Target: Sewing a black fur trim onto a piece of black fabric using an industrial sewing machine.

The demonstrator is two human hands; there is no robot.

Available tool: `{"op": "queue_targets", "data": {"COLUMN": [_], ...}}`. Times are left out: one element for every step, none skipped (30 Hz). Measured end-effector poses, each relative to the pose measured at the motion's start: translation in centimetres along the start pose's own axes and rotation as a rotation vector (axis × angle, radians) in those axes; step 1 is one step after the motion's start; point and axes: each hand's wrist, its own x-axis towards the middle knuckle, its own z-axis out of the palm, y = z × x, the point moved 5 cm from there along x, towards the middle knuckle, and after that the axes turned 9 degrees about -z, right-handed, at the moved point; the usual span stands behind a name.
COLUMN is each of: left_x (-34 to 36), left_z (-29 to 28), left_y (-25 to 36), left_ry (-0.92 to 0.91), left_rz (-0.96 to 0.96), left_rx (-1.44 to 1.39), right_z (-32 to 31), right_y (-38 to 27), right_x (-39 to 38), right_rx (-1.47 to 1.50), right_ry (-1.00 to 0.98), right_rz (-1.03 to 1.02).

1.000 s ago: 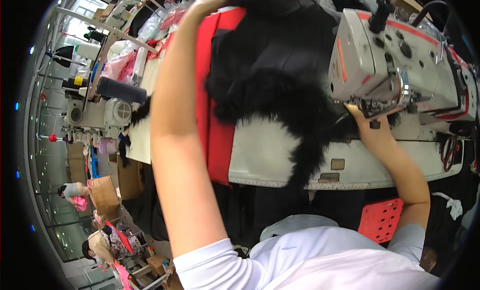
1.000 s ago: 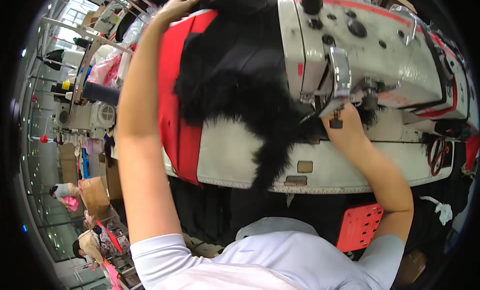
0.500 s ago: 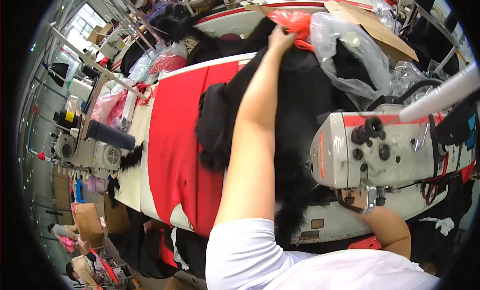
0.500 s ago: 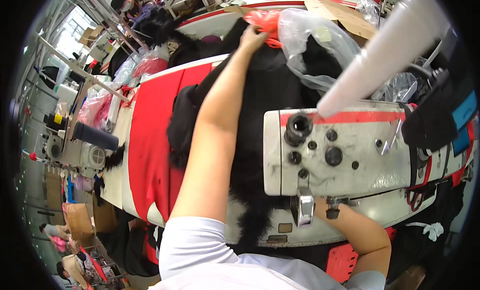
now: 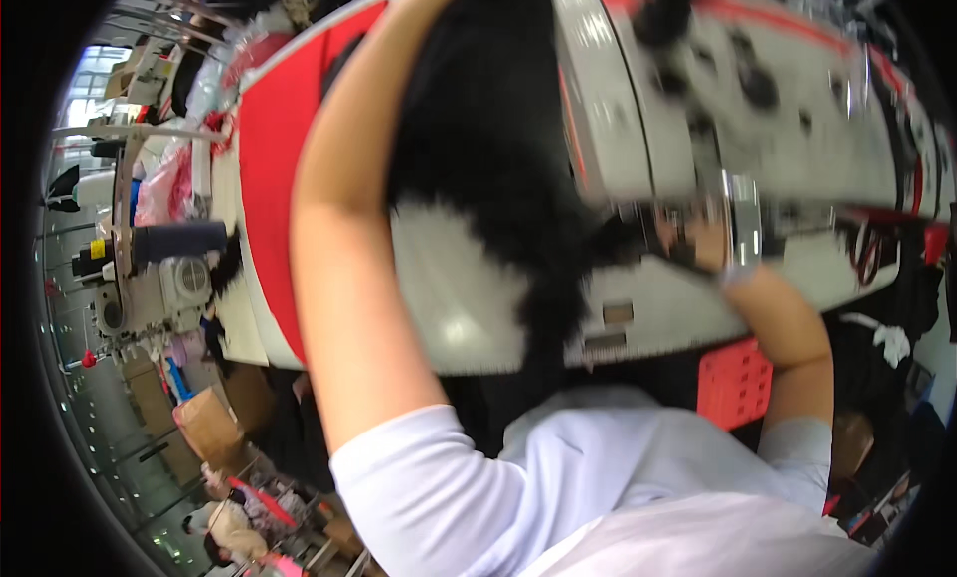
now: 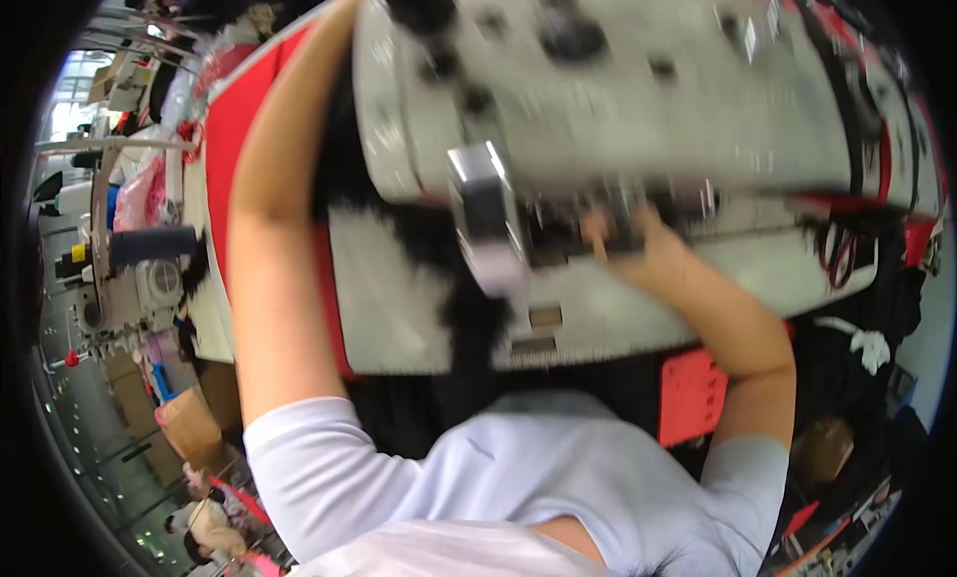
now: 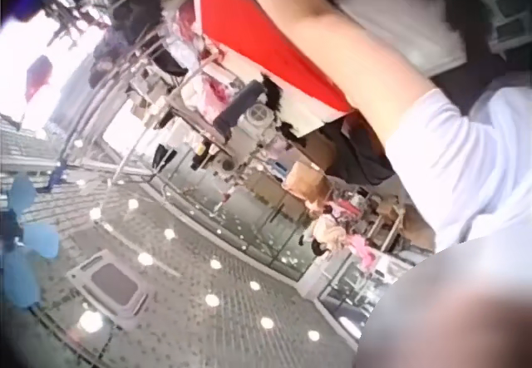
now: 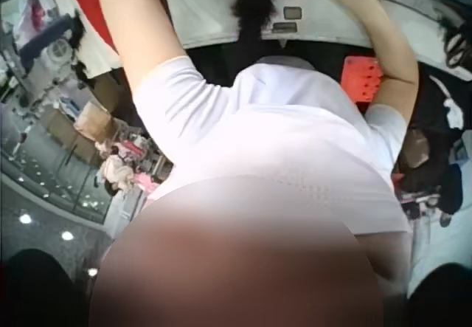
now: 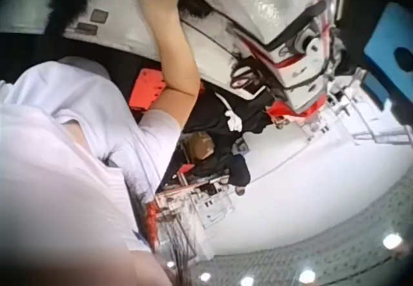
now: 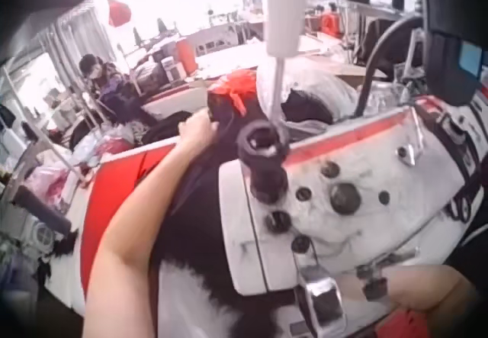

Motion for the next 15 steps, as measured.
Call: {"op": "queue_targets", "data": {"left_x": [-4.5,-6.3,-11.7,-15.6,-19.7,-23.3,-26.4,-29.1,-31.2,-32.2,-32.7,-32.9,-32.9,-33.2,-33.3], "left_z": [-4.0,-4.2,-7.1,-8.2,-9.2,-10.2,-9.9,-9.1,-8.9,-8.3,-7.6,-6.8,-6.5,-6.2,-6.4], "left_y": [2.9,0.7,4.9,4.2,4.9,5.2,5.4,5.9,6.7,7.4,7.3,7.4,7.3,6.6,6.5], "left_ry": [0.041,-0.026,-0.252,-0.062,-0.002,-0.016,-0.098,-0.131,-0.095,-0.06,-0.029,0.003,0.14,0.141,0.141], "left_rz": [0.195,0.23,0.115,0.395,0.391,0.482,0.488,0.489,0.538,0.566,0.609,0.643,0.694,0.702,0.716], "left_rx": [-0.137,-0.208,-0.377,-0.464,-0.542,-0.557,-0.534,-0.478,-0.344,-0.257,-0.19,-0.122,0.055,0.155,0.251], "right_z": [-0.6,-0.9,-4.7,-5.0,-4.4,-4.3,-4.4,-4.6,-4.5,-4.9,-4.6,-5.2,-6.0,-6.2,-6.6], "right_y": [0.7,0.9,2.7,4.0,4.4,4.4,4.5,4.4,4.2,3.5,3.3,3.1,3.1,2.8,2.5], "right_x": [-0.8,-0.6,0.3,1.2,1.5,1.9,2.2,2.5,2.7,3.0,2.6,3.0,3.0,2.9,2.8], "right_rx": [0.013,0.033,0.105,0.452,0.488,0.524,0.724,0.733,0.746,0.484,0.391,0.301,0.359,0.353,0.285], "right_ry": [-0.004,0.019,0.119,0.208,0.162,0.124,0.246,0.272,0.299,0.383,0.361,0.335,0.204,0.2,0.25], "right_rz": [0.047,0.064,0.19,0.37,0.389,0.4,0.494,0.519,0.541,0.272,0.247,0.215,0.318,0.319,0.265]}}
